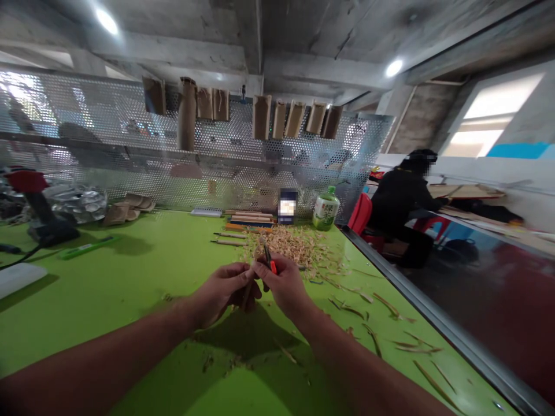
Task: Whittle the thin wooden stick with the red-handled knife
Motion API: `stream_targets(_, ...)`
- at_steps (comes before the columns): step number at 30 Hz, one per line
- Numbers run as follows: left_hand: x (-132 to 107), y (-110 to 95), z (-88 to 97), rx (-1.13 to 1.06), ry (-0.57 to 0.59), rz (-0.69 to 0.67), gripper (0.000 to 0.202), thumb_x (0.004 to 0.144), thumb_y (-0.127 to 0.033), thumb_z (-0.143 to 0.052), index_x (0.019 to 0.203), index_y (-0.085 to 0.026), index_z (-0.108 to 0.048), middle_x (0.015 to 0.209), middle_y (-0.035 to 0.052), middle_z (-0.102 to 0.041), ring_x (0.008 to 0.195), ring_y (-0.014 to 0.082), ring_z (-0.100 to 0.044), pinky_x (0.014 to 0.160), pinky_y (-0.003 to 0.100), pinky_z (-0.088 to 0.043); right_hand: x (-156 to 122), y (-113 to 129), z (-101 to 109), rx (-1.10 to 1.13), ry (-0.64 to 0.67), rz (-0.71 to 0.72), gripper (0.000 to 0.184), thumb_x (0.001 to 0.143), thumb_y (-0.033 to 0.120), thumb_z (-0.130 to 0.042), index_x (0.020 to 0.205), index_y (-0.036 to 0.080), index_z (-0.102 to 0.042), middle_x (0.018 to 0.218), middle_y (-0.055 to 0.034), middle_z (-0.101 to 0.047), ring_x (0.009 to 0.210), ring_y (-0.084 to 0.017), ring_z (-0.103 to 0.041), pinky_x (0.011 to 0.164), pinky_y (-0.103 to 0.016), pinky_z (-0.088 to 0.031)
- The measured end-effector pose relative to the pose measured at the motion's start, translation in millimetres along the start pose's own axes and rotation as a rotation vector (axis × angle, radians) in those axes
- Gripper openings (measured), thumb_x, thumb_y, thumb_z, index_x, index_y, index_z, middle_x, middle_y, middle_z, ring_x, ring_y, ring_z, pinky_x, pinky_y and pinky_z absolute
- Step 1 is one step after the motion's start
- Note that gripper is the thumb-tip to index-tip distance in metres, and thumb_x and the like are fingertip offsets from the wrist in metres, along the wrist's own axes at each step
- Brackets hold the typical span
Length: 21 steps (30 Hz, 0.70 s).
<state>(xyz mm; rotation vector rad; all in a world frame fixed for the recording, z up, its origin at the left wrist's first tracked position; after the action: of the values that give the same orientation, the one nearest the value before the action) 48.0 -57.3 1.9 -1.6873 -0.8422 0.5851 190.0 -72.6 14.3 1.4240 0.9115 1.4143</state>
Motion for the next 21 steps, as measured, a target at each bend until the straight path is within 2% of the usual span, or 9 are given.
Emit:
stream_targets(5,0.4,0.1,-0.3,0.0,-0.017,0.005,0.04,0.076,-0.051,-0.068,0.081,-0.013,-0.06,0.068,0.0056,-0.067,0.048,0.0126,-0.06,0.047,0.024,-0.045,0.7,-0.3,-0.5,-0.03,0.009,0.007,0.024,0.072,0.041,-0.07,0.07,0.017,-0.064,0.052,0.0042,-0.053,0.041,-0.007,-0.041,0.037,-0.021,-0.031)
stream_targets(16,0.7,1.5,0.3,0.013,-0.011,-0.002,0.038,0.08,-0.05,-0.065,0.084,-0.012,-0.059,0.069,0.0059,-0.066,0.049,0.0128,-0.061,0.048,0.024,-0.044,1.0,-0.9,1.4,-0.079,0.019,0.031,0.023,0.076,0.039,-0.066,0.075,0.016,-0.065,0.049,0.0056,-0.048,0.042,-0.007,-0.04,0.038,-0.021,-0.03)
stream_targets(21,1.3,2.3,0.6,0.004,-0.002,-0.014,0.037,0.08,-0.049,-0.065,0.083,-0.013,-0.059,0.07,0.0054,-0.066,0.048,0.0126,-0.06,0.047,0.024,-0.044,0.0,-1.1,1.0,-0.05,0.025,-0.007,0.025,0.075,0.041,-0.068,0.075,0.017,-0.064,0.048,0.0064,-0.047,0.041,-0.008,-0.04,0.039,-0.022,-0.031)
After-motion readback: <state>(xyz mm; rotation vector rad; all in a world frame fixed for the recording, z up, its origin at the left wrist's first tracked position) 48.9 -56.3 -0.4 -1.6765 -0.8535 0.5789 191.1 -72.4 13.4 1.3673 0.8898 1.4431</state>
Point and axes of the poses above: each hand's wrist, its own x-axis towards the middle knuckle, its own z-axis out of the back of the hand, y = z × x, the point moved 2 cm from there along x, towards the middle knuckle
